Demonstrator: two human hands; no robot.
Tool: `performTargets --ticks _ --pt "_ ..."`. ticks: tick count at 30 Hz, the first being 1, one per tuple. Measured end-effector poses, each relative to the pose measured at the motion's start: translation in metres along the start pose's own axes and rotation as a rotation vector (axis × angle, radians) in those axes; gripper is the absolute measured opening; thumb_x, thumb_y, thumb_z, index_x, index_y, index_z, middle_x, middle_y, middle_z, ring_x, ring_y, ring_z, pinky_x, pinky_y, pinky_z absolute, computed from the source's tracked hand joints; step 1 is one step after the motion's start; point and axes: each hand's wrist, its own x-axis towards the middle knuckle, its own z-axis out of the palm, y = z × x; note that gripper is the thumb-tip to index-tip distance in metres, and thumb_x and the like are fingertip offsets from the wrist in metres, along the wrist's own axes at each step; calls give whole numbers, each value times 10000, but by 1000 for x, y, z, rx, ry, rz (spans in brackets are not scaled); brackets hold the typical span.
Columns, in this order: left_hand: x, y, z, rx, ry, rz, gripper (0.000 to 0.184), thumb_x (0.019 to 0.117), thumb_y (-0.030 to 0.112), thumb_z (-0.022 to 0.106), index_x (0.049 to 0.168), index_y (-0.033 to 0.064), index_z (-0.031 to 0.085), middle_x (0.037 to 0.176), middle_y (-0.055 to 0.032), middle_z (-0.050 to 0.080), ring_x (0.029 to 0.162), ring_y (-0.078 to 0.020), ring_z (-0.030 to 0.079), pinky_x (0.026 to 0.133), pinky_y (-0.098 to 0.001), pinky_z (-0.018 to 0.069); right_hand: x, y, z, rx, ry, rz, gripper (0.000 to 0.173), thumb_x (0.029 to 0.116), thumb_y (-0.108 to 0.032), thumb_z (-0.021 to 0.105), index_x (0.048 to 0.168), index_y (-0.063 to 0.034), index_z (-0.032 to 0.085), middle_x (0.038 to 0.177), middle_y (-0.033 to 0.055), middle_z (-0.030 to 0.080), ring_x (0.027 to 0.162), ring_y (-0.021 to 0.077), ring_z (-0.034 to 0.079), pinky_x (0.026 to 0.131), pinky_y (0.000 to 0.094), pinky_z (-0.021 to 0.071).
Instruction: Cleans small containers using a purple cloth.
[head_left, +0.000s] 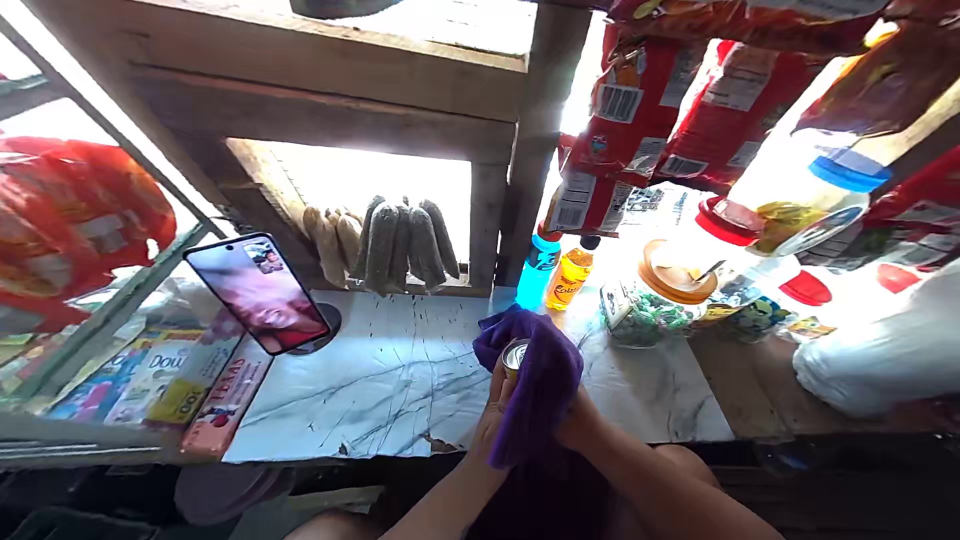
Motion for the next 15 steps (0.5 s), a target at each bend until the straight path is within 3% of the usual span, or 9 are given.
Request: performTargets --ticks 1,2,5,7,9,10,11,13,15 --pt "-11 19 2 48 -120 -2 621 1117 304 325 1560 -95 148 1582 -100 391 1411 -11 394 1189 -238 312 0 -1 0 11 0 0 294 885 -153 671 1026 106 677 993 164 728 1010 105 677 950 282 520" --pt "-16 34 7 48 -147 -5 652 1118 313 306 1563 -99 68 1604 -119 340 1432 -20 364 1203 -248 295 0 -3 1 15 -6 4 289 898 -144 655 1040 106 675 1009 170 724 1025 113 673 962 285 514" --pt "-11 61 14 1 -69 -32 490 1112 115 288 1491 -171 168 1475 -201 444 1343 7 445 1119 -152 353 -6 -5 13 12 -43 6 274 885 -129 666 1034 99 692 1021 215 722 1047 227 684 981 383 515" --pt "5 105 28 196 183 -345 387 1083 14 295 1409 -191 335 1307 -162 556 1169 51 507 1041 -122 371 -12 -1 25 35 -103 -36 260 886 -125 674 1037 86 700 1037 228 718 1065 276 678 995 429 508" --pt "6 86 1 299 209 -137 439 1089 126 297 1340 -222 387 1246 -141 610 1149 33 543 1034 -141 411 -15 -4 34 15 -201 -100 212 904 -80 653 1026 82 714 1042 245 721 1068 337 688 984 500 523" --pt "5 88 -6 273 223 -62 454 1104 217 305 1346 -155 396 1226 -57 636 1143 46 566 1026 -150 437 -15 -7 37 -17 -260 -120 204 908 -60 636 1030 83 715 1051 255 720 1076 366 688 978 528 527" --pt "2 96 -9 245 234 -24 475 1113 238 278 1410 -128 340 1256 -33 609 1164 30 557 1046 -177 433 -13 -11 37 -47 -339 -114 216 914 -45 626 1060 89 712 1089 267 712 1110 390 675 997 547 516" --pt "3 94 -27 240 297 83 467 1112 347 287 1433 11 338 1224 87 652 1126 20 620 1006 -209 513 -4 -15 32 -75 -464 -89 251 908 -27 639 1113 106 695 1140 289 695 1146 418 658 1020 561 501" --pt "8 94 -35 266 383 130 521 1109 382 241 1471 9 283 1236 44 623 1117 -25 633 987 -249 540 12 -13 18 -81 -532 -48 272 873 -37 696 1110 96 691 1100 264 710 1090 389 684 976 561 526"
